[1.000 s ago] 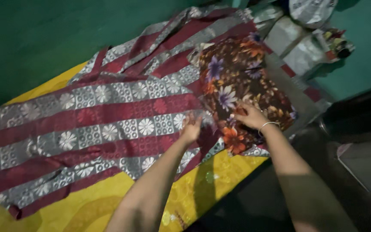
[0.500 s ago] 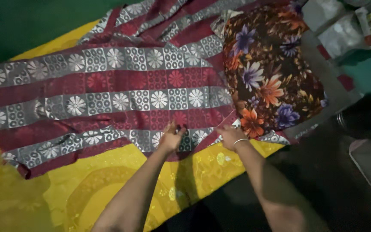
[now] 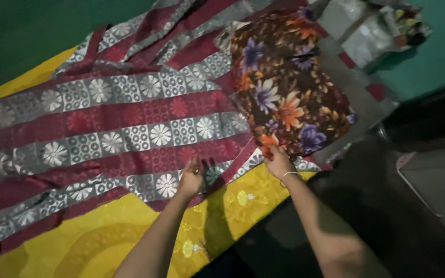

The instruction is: The person arranges a patterned bedsheet on a yellow mattress, smoothing out wrinkles and folding the edges by hand. They place a floral-patterned pillow onto the bed and continue to adjust and fold the sheet around it.

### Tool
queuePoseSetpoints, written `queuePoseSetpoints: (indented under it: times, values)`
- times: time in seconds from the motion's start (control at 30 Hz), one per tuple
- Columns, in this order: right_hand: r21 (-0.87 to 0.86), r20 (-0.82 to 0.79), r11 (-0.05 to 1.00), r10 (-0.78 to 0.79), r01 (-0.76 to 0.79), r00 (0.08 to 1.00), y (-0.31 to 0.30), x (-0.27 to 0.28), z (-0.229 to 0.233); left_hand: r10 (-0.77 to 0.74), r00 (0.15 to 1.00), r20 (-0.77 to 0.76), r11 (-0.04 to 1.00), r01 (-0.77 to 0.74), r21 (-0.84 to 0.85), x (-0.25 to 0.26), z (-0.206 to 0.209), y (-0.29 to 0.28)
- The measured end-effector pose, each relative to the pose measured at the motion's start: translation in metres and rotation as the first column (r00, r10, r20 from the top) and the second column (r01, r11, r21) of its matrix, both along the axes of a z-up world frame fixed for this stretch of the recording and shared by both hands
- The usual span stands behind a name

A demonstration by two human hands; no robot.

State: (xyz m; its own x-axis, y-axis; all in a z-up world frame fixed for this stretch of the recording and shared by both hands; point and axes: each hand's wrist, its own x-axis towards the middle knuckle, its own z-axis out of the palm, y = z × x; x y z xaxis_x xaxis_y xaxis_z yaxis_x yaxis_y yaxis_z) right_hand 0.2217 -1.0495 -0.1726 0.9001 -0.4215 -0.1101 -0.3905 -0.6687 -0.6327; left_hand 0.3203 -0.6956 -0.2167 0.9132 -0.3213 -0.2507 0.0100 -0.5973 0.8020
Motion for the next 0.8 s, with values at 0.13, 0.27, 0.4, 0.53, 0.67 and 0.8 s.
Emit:
queuePoseSetpoints:
  times: [0.13,0.27,0.4,0.53,0.67,0.8]
  values:
    - [0.110,0.183,0.992,-0.074,0.054,0.980,-0.026,-0.007,-0.002,-0.051,0.992,0.116,0.994,0.061,-0.087,-0.010,0.041,-0.004]
    - [0.166,0.140,0.980,-0.137,0.113,0.981,-0.046,-0.010,0.010,-0.025,0.988,-0.152,0.995,0.039,0.089,-0.012,0.088,0.001]
    - [0.115,0.160,0.980,-0.181,0.164,0.970,-0.059,-0.023,0.026,-0.051,0.992,-0.117,0.982,0.071,0.173,-0.017,0.112,0.008]
    - [0.372,0.271,0.924,-0.195,0.085,0.943,-0.077,-0.025,0.040,-0.044,0.991,-0.128,0.987,0.063,0.148,-0.012,0.110,0.010]
    - [0.254,0.358,0.957,-0.229,0.142,0.905,-0.100,-0.022,0.051,-0.005,0.985,-0.173,0.985,0.035,0.167,-0.006,0.090,0.004]
    - [0.066,0.372,0.974,-0.226,0.218,0.900,-0.136,-0.003,0.080,0.033,0.990,-0.140,0.998,-0.040,-0.048,0.015,0.052,-0.033]
